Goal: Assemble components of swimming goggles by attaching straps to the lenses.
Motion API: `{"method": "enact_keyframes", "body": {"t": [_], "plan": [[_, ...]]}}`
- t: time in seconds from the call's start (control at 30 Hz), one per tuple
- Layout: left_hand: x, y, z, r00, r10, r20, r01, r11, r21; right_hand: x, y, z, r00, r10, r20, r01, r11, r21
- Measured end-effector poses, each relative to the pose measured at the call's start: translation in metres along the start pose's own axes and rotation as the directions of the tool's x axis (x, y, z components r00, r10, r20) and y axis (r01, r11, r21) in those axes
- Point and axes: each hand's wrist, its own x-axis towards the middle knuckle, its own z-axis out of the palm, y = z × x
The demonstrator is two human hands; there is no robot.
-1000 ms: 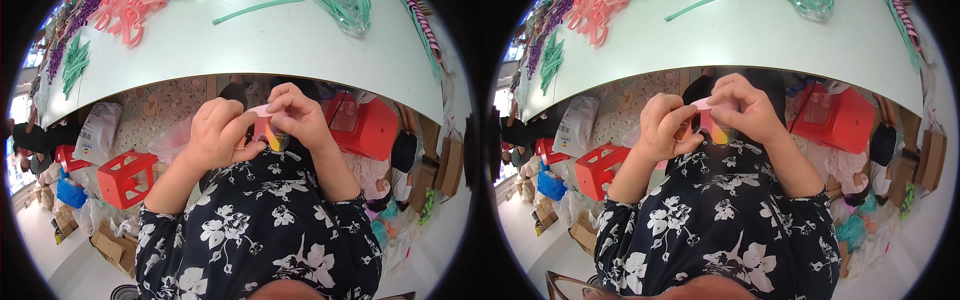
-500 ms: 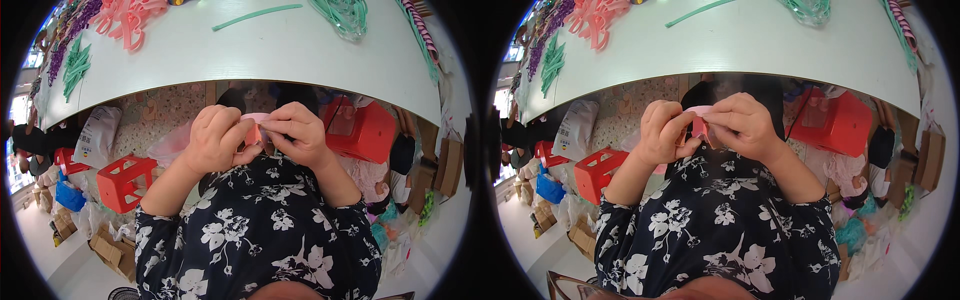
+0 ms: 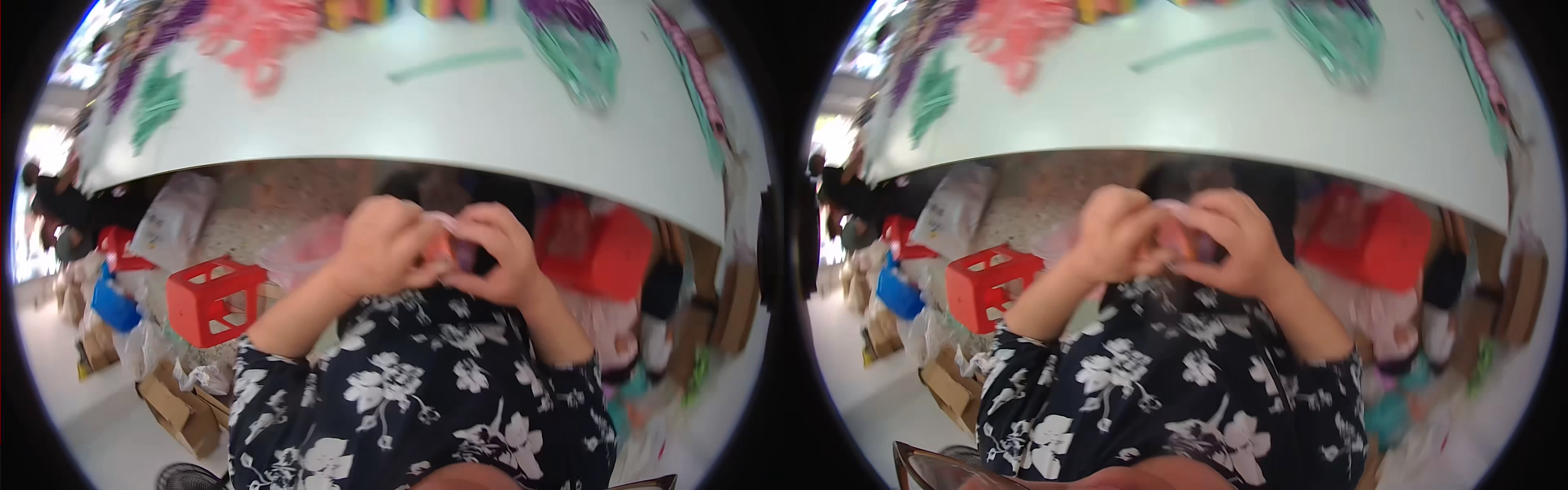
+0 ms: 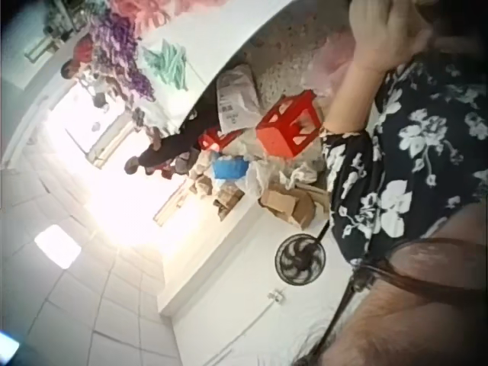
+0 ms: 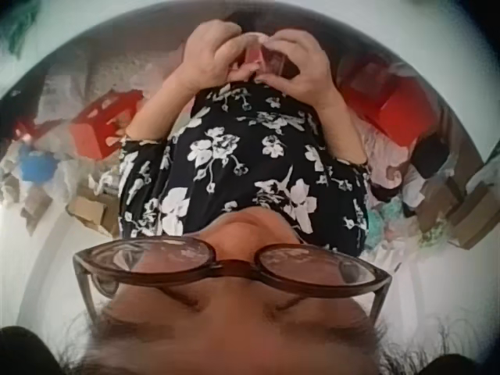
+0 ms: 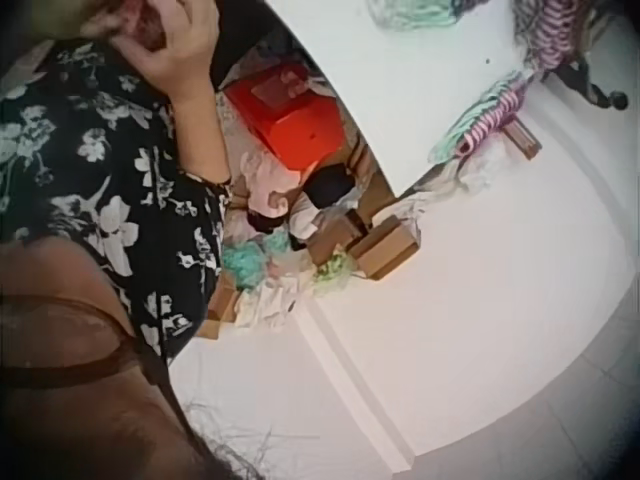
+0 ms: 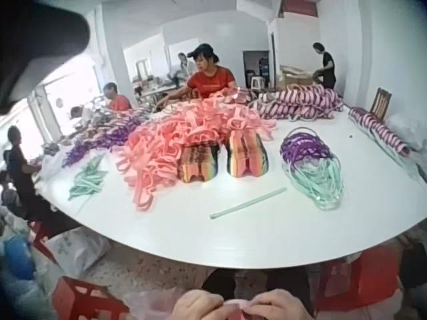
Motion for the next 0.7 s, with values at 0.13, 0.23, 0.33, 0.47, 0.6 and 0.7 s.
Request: {"method": "enact_keyframes", "body": {"t": [0.13,0.23,0.33,0.47,0.6,0.7], "plan": [[0.003,-0.002,0.004,0.983,0.101,-0.154,-0.107,0.994,-0.029,0.0,0.006,0.004,0.995,-0.097,-0.032,0.096,0.994,-0.045],[0.013,-0.004,0.017,0.965,0.118,-0.235,-0.142,0.986,-0.085,-0.011,0.011,0.001,0.996,-0.07,-0.06,0.067,0.996,-0.052],[-0.01,-0.005,0.016,0.955,0.083,-0.285,-0.106,0.992,-0.068,-0.015,0.002,0.016,0.984,0.178,0.023,-0.179,0.974,0.135],[-0.019,-0.002,0.015,0.962,0.04,-0.271,-0.054,0.998,-0.044,-0.006,0.013,0.012,0.992,-0.016,0.123,0.014,1.0,0.019],[-0.019,-0.002,0.016,0.961,0.009,-0.277,-0.026,0.998,-0.055,-0.008,0.017,0.018,0.995,0.044,0.095,-0.055,0.992,0.116],[-0.022,-0.002,0.014,0.963,0.0,-0.271,-0.017,0.998,-0.058,-0.009,0.015,0.019,0.991,0.097,0.091,-0.109,0.985,0.137]]}}
